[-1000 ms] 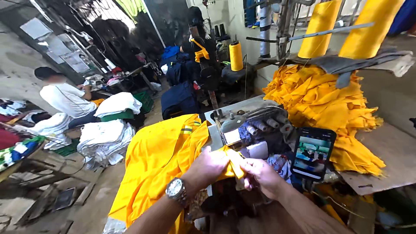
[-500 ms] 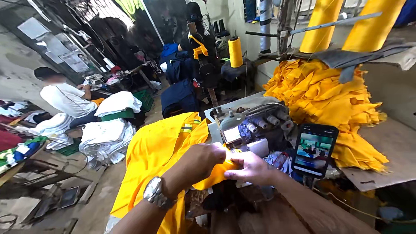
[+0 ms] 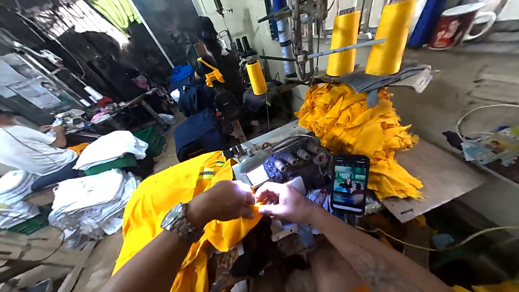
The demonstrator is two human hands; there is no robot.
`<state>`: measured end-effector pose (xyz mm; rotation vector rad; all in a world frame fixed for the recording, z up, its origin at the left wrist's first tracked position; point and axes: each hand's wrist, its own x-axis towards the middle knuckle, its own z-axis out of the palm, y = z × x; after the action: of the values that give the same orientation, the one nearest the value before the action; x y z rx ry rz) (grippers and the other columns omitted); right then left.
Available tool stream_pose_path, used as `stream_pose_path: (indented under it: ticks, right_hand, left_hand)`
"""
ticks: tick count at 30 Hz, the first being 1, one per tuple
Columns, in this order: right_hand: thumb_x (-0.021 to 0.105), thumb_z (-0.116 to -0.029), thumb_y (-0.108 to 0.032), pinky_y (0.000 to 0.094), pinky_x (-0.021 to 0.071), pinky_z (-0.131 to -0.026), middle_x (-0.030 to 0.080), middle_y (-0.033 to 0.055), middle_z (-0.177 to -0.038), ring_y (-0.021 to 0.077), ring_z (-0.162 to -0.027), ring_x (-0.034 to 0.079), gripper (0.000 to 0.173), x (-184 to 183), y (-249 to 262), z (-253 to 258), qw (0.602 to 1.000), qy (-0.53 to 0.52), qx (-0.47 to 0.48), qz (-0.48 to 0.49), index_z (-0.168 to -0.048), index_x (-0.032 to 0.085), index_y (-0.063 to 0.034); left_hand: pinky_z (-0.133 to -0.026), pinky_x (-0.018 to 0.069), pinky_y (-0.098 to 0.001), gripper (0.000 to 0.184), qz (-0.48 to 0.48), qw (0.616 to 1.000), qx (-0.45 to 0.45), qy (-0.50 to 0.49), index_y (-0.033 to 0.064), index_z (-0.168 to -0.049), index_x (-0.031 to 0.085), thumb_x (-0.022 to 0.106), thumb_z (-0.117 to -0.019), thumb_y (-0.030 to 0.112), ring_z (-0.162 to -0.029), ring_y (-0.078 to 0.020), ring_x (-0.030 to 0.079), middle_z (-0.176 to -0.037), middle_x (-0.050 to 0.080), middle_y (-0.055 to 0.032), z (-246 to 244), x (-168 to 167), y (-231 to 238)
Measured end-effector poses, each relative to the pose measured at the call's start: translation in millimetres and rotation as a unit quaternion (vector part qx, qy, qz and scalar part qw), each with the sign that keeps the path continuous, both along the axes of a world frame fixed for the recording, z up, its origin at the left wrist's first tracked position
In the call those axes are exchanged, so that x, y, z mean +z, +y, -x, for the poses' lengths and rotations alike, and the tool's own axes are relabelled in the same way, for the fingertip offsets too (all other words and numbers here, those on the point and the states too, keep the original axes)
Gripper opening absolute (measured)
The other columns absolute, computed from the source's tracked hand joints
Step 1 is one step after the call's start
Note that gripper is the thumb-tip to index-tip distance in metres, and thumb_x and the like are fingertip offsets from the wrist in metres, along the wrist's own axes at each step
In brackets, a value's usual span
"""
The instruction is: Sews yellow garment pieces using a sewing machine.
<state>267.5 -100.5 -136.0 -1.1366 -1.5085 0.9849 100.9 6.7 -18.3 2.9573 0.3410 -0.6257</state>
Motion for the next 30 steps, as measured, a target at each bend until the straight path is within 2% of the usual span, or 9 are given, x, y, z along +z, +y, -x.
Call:
stream_pose_path:
  ticks: [4,7,9,12,19,23,26,28,30]
  right_hand:
    - [0.074,-0.0895,-0.002,0.0306,0.0612,-0.079,0.071,0.0079,-0.108,0.0133,-0.086,0.071,0.031,0,-2,5,0.999,0.024,0.000,-0.038,-0.119,0.066,-0.0023]
    - [0.074,-0.0874,0.002,0.0309,0.0603,-0.083,0.070,0.0093,-0.112,0.0139,-0.090,0.070,0.033,-6,1,5,0.997,-0.002,-0.021,-0.068,-0.120,0.066,-0.0013]
    - [0.073,-0.0874,0.003,0.0295,0.0600,-0.081,0.070,0.0089,-0.110,0.0129,-0.088,0.069,0.031,-5,-1,6,0.995,-0.035,-0.039,-0.086,-0.118,0.068,-0.0018]
    - [0.075,-0.0864,0.002,0.0283,0.0604,-0.077,0.071,0.0088,-0.107,0.0126,-0.084,0.069,0.029,-4,-2,8,0.989,-0.068,-0.050,-0.121,-0.115,0.070,-0.0015]
    - [0.074,-0.0885,0.000,0.0259,0.0596,-0.076,0.074,0.0052,-0.105,0.0100,-0.083,0.069,0.028,-4,1,7,0.978,-0.121,-0.058,-0.157,-0.116,0.072,-0.0045]
    - [0.073,-0.0885,0.000,0.0321,0.0590,-0.087,0.073,0.0082,-0.104,0.0146,-0.091,0.070,0.022,-13,8,3,0.965,-0.170,-0.059,-0.190,-0.110,0.076,-0.0048]
    - [0.073,-0.0903,-0.004,0.0341,0.0576,-0.093,0.074,0.0061,-0.105,0.0141,-0.099,0.071,0.017,-16,15,-1,0.965,-0.185,-0.032,-0.181,-0.107,0.078,-0.0061]
    - [0.073,-0.0903,-0.005,0.0340,0.0578,-0.093,0.075,0.0048,-0.105,0.0125,-0.100,0.070,0.016,-17,20,-3,0.966,-0.188,-0.003,-0.176,-0.105,0.078,-0.0067]
    - [0.071,-0.0922,-0.006,0.0315,0.0590,-0.084,0.075,0.0033,-0.101,0.0098,-0.090,0.070,0.014,-14,22,-4,0.969,-0.198,0.029,-0.147,-0.104,0.078,-0.0075]
  left_hand:
    - [-0.072,0.0551,-0.0513,0.031,-0.012,0.998,-0.015,-0.059,0.0073,-0.088,0.074,0.066,-0.0992,0.035,-0.080,-0.0267,0.068,-0.079,0.068,-0.0083,11,-7,-2]
    - [-0.072,0.0543,-0.0526,0.025,-0.053,0.998,-0.002,-0.030,0.0089,-0.089,0.074,0.065,-0.1000,0.030,-0.083,-0.0278,0.069,-0.082,0.068,-0.0079,11,-3,-6]
    - [-0.075,0.0547,-0.0542,0.024,-0.061,0.998,0.006,-0.014,0.0087,-0.093,0.075,0.065,-0.0999,0.029,-0.086,-0.0294,0.069,-0.085,0.070,-0.0090,10,-1,-11]
    - [-0.074,0.0539,-0.0540,0.031,-0.058,0.998,0.018,-0.016,0.0072,-0.090,0.073,0.065,-0.1001,0.035,-0.085,-0.0298,0.069,-0.083,0.069,-0.0099,11,-4,-15]
    - [-0.069,0.0537,-0.0521,0.023,-0.074,0.997,0.005,-0.016,0.0101,-0.089,0.072,0.065,-0.0995,0.029,-0.082,-0.0281,0.069,-0.081,0.068,-0.0077,11,-4,-17]
    - [-0.070,0.0550,-0.0538,0.024,-0.093,0.996,0.007,-0.006,0.0098,-0.093,0.074,0.066,-0.0997,0.032,-0.083,-0.0289,0.070,-0.085,0.070,-0.0081,15,-1,-23]
    - [-0.069,0.0541,-0.0528,0.021,-0.105,0.994,0.016,0.019,0.0092,-0.092,0.073,0.064,-0.1007,0.026,-0.083,-0.0290,0.069,-0.084,0.068,-0.0084,13,5,-30]
    - [-0.067,0.0538,-0.0520,0.018,-0.106,0.994,0.012,0.025,0.0086,-0.091,0.072,0.064,-0.0999,0.021,-0.082,-0.0292,0.069,-0.083,0.068,-0.0088,11,8,-33]
    - [-0.065,0.0534,-0.0500,0.017,-0.111,0.993,-0.002,0.033,0.0087,-0.092,0.072,0.063,-0.1000,0.020,-0.080,-0.0284,0.068,-0.082,0.067,-0.0082,9,12,-34]
